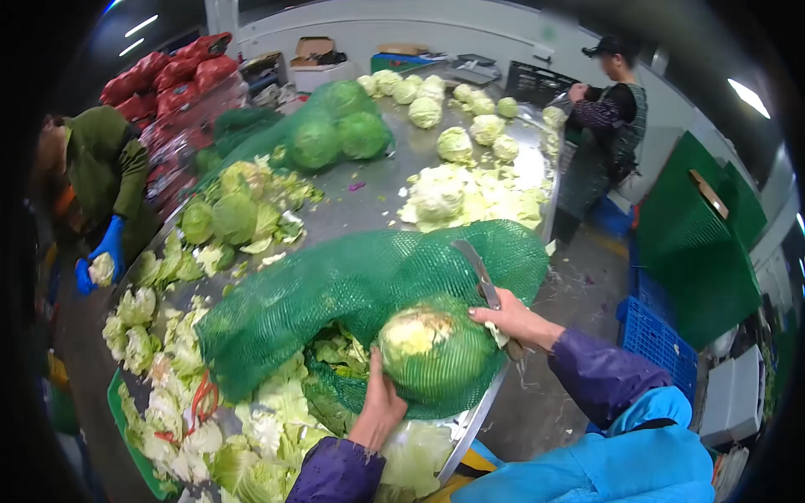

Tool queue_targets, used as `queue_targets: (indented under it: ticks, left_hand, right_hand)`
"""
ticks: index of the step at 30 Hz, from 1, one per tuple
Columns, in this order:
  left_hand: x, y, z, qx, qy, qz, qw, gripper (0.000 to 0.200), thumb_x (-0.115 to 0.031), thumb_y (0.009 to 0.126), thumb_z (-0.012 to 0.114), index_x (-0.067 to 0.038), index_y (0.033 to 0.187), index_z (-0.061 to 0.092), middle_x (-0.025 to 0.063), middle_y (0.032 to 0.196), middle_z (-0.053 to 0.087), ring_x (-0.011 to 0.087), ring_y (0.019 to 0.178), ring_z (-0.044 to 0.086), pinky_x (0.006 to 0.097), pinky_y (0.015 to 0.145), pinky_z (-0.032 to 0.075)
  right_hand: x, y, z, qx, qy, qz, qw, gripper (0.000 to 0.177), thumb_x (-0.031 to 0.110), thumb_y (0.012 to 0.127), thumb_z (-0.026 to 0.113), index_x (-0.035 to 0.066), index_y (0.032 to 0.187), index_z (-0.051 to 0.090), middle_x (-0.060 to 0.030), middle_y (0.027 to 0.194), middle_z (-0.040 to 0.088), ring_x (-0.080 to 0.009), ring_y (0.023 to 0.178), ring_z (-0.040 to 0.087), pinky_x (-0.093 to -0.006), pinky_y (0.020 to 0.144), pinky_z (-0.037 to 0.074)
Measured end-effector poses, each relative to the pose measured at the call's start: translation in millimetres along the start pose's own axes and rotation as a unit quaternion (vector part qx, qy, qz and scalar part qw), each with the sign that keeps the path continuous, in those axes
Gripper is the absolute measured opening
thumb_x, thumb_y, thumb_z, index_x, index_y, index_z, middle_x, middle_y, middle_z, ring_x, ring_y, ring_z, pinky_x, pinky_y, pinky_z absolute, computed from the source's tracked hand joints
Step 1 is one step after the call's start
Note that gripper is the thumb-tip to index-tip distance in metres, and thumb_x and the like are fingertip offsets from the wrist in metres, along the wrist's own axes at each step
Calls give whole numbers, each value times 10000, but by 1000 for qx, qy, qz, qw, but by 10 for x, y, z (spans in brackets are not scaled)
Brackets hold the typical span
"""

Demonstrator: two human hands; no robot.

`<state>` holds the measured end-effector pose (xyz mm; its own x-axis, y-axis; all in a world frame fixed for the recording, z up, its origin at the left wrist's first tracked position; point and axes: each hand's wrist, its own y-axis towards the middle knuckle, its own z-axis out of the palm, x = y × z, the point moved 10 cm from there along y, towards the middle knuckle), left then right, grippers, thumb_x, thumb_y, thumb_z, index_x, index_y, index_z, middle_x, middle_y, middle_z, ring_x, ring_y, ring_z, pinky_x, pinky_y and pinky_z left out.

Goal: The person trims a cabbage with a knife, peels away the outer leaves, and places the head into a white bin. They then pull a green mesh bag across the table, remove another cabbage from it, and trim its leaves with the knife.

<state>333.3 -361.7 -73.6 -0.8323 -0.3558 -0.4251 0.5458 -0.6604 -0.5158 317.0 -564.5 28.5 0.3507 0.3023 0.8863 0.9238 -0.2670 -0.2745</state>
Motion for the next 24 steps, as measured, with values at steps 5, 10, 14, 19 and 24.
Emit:
queue_targets:
  ticks: [5,10,14,19,24]
  left_hand:
    - [-283,-662,-218,25,-177,67,982,730,-623,887,397,-73,1366,382,145,1352,453,312,1236,444,468,1023,382]
    - [-455,-1703,-523,-43,-187,158,969,689,-579,905,396,-64,1362,378,154,1359,438,309,1220,457,467,1012,395]
    - [-431,-2300,-873,-92,-202,252,942,674,-558,910,406,-60,1363,374,155,1365,429,306,1225,452,464,1018,390]
    - [-242,-3133,-1389,-201,-208,373,882,656,-532,916,418,-55,1365,369,155,1372,419,302,1231,445,461,1024,382]
    - [-72,-4197,-2013,-315,-182,484,796,639,-505,923,431,-50,1367,364,156,1380,409,299,1237,437,457,1031,375]
  right_hand:
    - [938,-593,536,19,-55,-109,992,299,156,784,665,-16,1002,553,-6,806,572,-101,754,521,-285,695,436]
    - [1544,-1031,974,139,108,-59,983,345,111,708,690,-4,993,532,-32,724,566,-105,577,542,-266,592,459]
    - [1759,-1143,546,20,218,-208,953,495,200,681,727,-30,1070,526,-48,893,585,-143,793,577,-279,688,474]
    - [1876,-901,-561,-213,122,-423,872,381,190,945,442,1,1271,497,-50,995,636,-136,786,644,-230,689,534]
    - [1691,-298,-594,-132,237,-169,947,262,274,870,576,76,1042,587,69,667,527,-11,391,402,-138,335,338]
